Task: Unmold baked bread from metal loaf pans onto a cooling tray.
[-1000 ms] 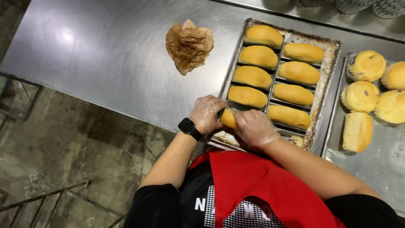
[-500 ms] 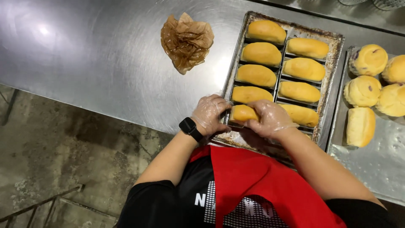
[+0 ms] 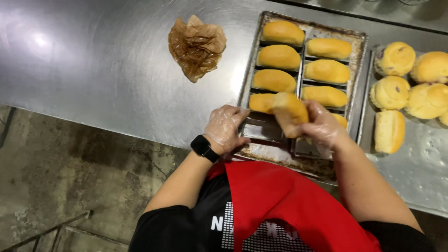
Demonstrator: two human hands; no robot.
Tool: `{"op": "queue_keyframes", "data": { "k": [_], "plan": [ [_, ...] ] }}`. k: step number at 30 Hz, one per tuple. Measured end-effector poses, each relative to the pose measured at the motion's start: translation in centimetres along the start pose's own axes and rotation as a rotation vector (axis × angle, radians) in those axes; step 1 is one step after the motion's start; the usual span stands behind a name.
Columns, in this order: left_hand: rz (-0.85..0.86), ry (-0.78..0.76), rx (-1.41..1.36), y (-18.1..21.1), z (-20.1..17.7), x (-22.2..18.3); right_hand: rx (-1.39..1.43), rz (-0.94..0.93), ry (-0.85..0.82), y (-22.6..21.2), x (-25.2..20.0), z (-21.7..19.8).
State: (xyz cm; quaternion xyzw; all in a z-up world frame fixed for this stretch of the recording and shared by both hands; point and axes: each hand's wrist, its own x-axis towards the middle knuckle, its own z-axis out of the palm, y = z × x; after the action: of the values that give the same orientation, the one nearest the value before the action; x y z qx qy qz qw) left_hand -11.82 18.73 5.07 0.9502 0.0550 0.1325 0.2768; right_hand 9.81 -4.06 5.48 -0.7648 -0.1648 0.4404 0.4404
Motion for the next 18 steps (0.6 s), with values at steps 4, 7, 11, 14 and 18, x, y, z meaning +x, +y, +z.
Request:
{"op": "queue_keyframes", "data": {
  "k": [4, 7, 11, 14, 18],
  "plan": [
    [-0.052, -0.11, 0.067, 0.7, -0.7, -0.2, 0.618, -0.223, -0.064, 3.8, -1.7, -6.1],
    [-0.048, -0.119, 0.103, 1.2, -0.2, 0.2, 0.681, -0.41, 0.136, 9.3, -4.6, -14.0],
    [-0.322, -0.078, 0.159, 3.4, 0.6, 1.9, 0.142, -0.155, 0.837, 13.5, -9.4, -21.1],
    [-0.512, -0.141, 0.225, 2.0, 3.2, 2.2, -0.339, 0.152, 1.005, 15.2, -9.2, -21.9],
    [-0.489, -0.178, 0.331, 1.1, 4.3, 2.0, -0.319, 0.178, 0.902, 14.9, -7.8, -20.0]
  ]
}}
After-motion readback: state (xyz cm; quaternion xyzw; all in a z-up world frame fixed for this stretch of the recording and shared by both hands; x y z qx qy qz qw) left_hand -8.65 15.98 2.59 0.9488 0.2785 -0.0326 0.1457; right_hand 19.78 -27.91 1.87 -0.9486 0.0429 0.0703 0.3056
